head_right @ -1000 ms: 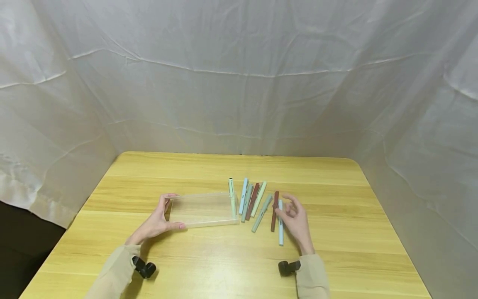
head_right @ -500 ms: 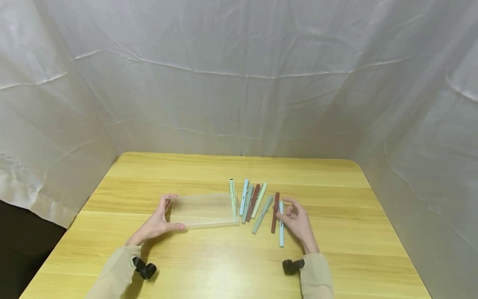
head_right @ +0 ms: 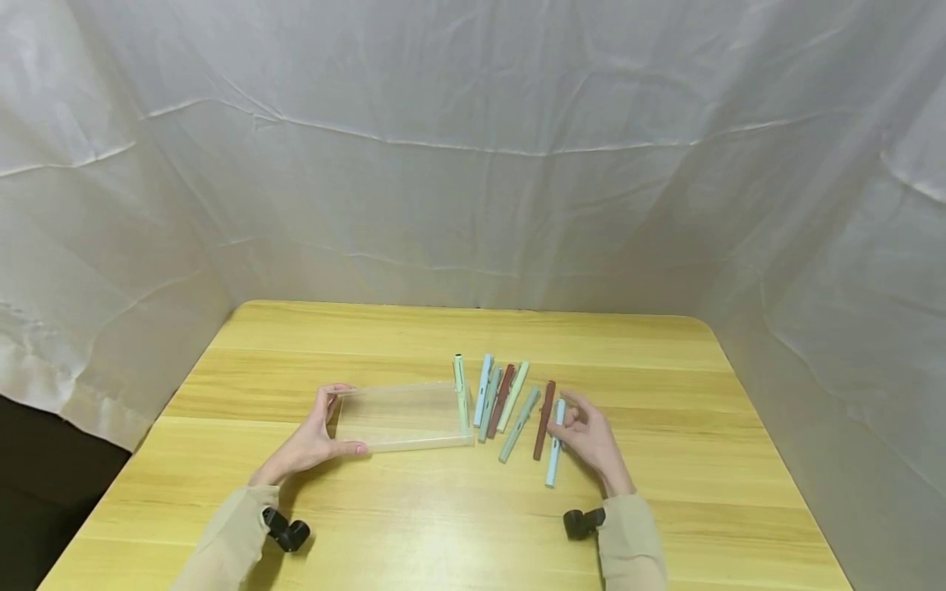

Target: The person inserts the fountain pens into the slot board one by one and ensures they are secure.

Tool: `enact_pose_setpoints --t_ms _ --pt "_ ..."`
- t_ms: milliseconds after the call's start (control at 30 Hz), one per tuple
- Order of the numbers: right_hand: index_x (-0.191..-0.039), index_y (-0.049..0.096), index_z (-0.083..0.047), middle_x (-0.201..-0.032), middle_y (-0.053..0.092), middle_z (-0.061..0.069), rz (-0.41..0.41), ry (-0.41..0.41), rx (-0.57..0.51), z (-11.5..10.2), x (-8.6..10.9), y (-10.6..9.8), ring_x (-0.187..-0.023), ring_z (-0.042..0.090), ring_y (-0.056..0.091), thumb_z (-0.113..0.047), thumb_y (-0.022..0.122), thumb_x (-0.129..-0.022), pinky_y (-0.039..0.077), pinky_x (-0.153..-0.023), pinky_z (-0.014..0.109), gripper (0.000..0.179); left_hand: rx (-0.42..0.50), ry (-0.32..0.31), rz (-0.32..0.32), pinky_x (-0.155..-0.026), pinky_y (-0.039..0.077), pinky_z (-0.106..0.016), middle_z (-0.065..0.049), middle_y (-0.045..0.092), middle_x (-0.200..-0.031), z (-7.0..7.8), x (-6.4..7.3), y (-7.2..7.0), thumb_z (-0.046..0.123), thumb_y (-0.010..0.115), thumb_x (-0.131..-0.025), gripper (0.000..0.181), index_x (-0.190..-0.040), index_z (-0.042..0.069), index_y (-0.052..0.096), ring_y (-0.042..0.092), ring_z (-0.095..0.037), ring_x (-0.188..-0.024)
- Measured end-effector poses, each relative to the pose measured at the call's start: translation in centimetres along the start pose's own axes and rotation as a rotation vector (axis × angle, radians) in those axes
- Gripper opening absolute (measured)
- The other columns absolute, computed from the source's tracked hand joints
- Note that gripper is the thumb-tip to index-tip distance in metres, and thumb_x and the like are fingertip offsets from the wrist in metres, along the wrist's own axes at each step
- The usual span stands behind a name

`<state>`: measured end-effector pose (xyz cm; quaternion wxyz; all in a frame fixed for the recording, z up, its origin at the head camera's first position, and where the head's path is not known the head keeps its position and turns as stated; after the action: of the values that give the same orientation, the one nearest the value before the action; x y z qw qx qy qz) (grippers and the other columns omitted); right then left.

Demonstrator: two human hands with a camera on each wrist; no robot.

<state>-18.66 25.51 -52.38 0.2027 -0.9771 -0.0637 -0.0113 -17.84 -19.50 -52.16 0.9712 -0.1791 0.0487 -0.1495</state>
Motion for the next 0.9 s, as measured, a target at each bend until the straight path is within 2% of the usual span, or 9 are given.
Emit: enact_pose_setpoints --t_ms 300,467,633,900 --pt "-0.15 0.033 0.011 -0.082 0.053 0.006 -0.052 0.074 0.061 -0.4 -0.51 0.17 -0.048 0.005 0.048 -0.005 0.069 -0.091 0.048 -0.044 0.023 0.071 0.008 0.003 0.003 -0.124 0.0 -0.07 -0.024 0.024 -0.157 -0.05 -0.03 0.04 0.012 0.092 -0.069 0.101 -0.144 0.003 0.025 0.001 -0.051 -0.154" --pt "-0.148 0.038 0.008 -0.081 0.053 0.004 -0.032 0.105 0.123 -0.42 -0.7 0.32 -0.048 0.009 0.053 -0.003 0.068 -0.089 0.053 -0.044 0.027 0.067 0.007 -0.005 0.004 -0.123 0.0 -0.07 -0.024 0.024 -0.158 -0.09 0.0 0.03 0.013 0.092 -0.069 0.101 -0.144 0.003 0.025 0.001 -0.051 -0.154" --pt "-0.144 0.045 0.007 -0.081 0.054 0.005 -0.003 0.1 0.174 -0.39 -0.82 0.38 -0.048 0.012 0.055 -0.002 0.069 -0.086 0.054 -0.043 0.029 0.064 0.004 -0.018 0.003 -0.123 0.0 -0.07 -0.024 0.022 -0.159 -0.2 0.02 0.03 0.013 0.092 -0.069 0.101 -0.144 0.004 0.025 0.0 -0.052 -0.154" --pt "-0.143 0.047 0.004 -0.084 0.056 0.006 0.011 0.109 0.155 -0.47 -0.68 0.36 -0.05 0.012 0.057 -0.002 0.069 -0.085 0.055 -0.045 0.029 0.062 0.003 -0.002 0.004 -0.123 0.0 -0.07 -0.024 0.024 -0.157 -0.19 -0.05 -0.01 0.013 0.092 -0.069 0.1 -0.144 0.003 0.026 0.002 -0.051 -0.154"
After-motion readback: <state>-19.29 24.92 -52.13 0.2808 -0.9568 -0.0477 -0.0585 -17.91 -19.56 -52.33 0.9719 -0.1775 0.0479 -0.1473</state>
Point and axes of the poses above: each hand's wrist, its own x-axis away from the middle knuckle, its own y-axis out of the palm, z = x × y, the point moved 4 cm from there along -x, towards the middle knuckle
